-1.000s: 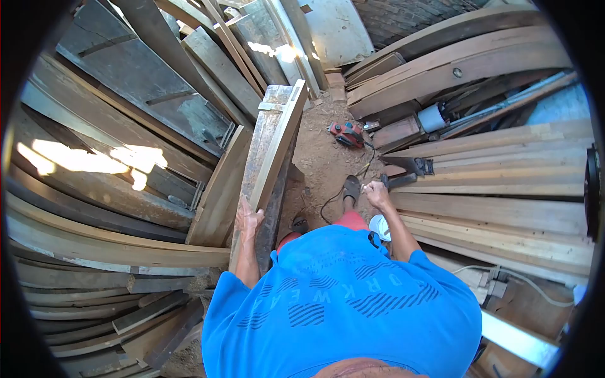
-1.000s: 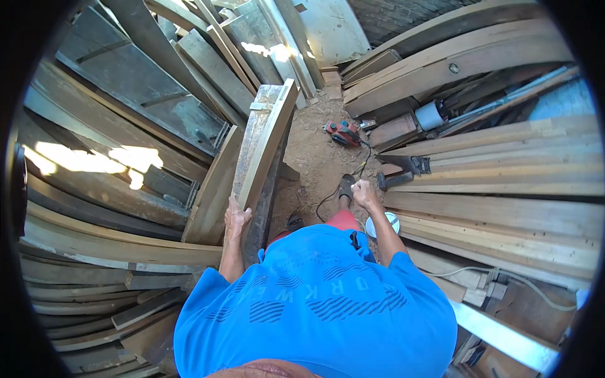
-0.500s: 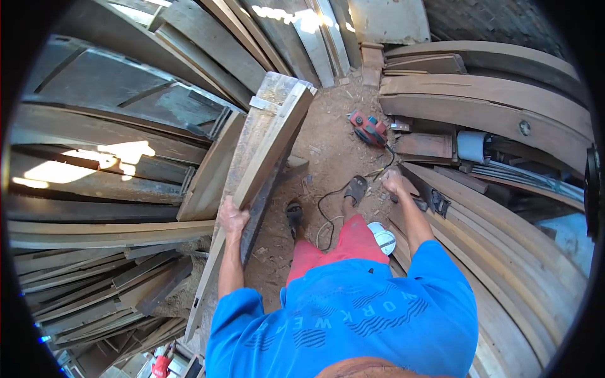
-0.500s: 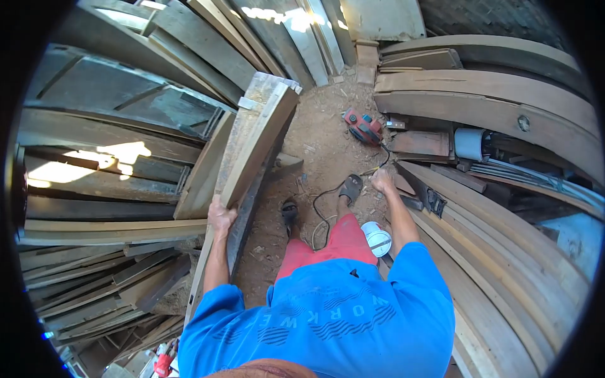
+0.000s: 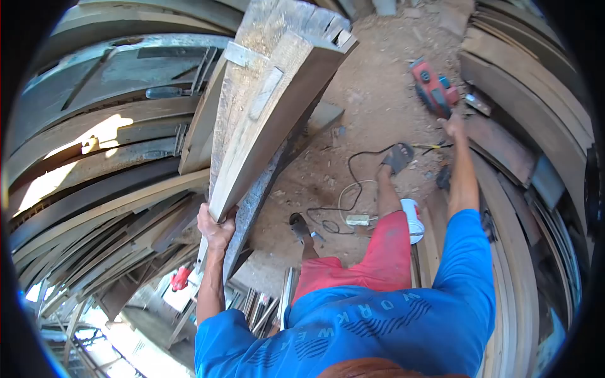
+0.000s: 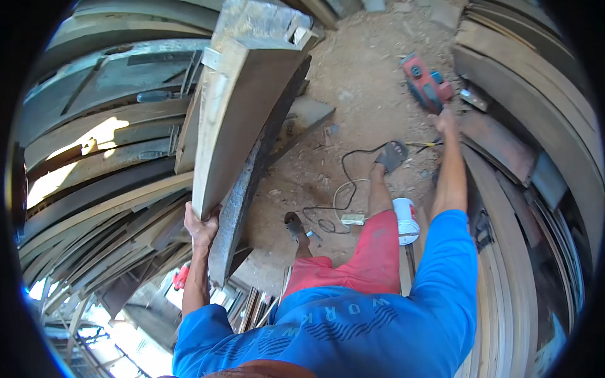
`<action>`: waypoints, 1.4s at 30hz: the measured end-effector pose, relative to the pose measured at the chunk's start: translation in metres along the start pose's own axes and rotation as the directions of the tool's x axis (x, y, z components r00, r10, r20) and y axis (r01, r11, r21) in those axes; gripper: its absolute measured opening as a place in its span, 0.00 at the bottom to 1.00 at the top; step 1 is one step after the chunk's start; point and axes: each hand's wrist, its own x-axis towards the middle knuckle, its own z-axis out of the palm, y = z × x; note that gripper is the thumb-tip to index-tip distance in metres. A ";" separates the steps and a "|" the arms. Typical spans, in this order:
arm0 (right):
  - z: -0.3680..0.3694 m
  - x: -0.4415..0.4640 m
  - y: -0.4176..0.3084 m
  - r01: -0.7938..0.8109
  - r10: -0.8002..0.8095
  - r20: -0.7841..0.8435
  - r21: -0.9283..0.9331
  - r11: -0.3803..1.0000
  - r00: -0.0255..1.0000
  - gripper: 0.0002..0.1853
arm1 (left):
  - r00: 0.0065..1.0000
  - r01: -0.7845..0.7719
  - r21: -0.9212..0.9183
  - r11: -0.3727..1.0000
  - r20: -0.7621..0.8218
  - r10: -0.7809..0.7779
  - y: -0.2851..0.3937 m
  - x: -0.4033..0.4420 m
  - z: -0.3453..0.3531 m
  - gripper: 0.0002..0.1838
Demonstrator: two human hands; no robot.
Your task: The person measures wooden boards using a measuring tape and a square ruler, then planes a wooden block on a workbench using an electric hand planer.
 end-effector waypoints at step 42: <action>0.052 -0.505 -0.318 0.532 -0.426 0.555 -0.034 0.846 0.715 0.20 | 0.992 -0.119 -0.167 0.979 -0.056 0.111 -0.031 -0.012 0.021 0.35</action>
